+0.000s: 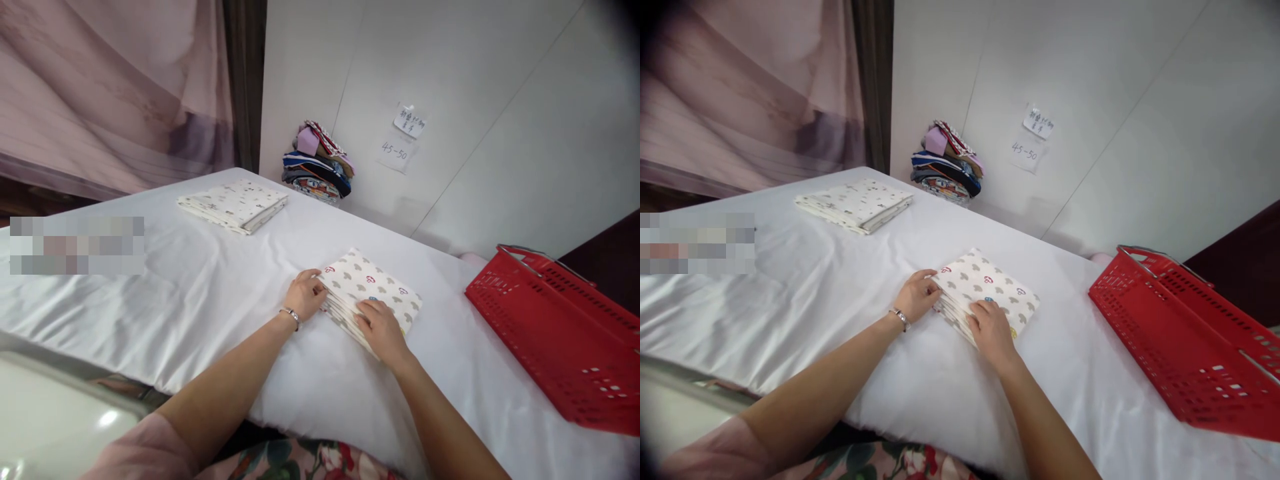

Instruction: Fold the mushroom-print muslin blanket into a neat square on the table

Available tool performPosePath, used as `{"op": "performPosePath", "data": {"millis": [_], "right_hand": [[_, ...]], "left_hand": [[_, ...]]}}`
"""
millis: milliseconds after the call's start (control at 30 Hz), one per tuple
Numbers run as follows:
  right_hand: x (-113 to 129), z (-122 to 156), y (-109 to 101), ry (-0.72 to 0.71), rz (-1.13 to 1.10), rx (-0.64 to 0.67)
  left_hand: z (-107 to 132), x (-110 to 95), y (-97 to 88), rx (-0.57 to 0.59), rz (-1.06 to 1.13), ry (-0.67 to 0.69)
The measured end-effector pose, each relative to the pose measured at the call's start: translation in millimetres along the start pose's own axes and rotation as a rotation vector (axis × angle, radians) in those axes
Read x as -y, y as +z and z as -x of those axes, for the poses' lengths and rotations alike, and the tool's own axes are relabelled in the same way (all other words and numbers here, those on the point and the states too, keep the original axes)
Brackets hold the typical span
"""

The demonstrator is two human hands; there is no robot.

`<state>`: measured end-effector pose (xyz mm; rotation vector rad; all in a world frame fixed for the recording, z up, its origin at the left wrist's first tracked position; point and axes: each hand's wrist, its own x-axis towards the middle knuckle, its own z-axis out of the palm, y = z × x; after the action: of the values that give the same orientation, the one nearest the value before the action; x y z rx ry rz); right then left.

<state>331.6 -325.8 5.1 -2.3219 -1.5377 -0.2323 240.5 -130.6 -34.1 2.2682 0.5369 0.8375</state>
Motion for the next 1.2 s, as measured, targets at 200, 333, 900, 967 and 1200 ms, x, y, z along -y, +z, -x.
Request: {"op": "performPosePath", "data": {"millis": [200,333,900,967,1200], "right_hand": [[-0.2,-1.5,-1.2,0.066,-0.025,0.019],[-1.2,-4.1,-3.2,0.095,-0.016,0.067],[-2.6,-0.6,1.3,0.04,0.112,0.085],[-2.4,-1.1,0.8,0.036,0.135,0.11],[-7.4,0.8,-7.0,0.113,-0.122,-0.03]], "left_hand": [[-0.9,0.5,1.8,-0.031,-0.003,0.009],[-1.1,1.4,2.9,-0.056,-0.043,0.058],[-4.8,3.5,9.6,0.009,-0.017,0.098],[-4.8,3.4,10.1,0.007,-0.009,0.093],[-4.0,2.8,12.0,0.005,-0.019,0.092]]}}
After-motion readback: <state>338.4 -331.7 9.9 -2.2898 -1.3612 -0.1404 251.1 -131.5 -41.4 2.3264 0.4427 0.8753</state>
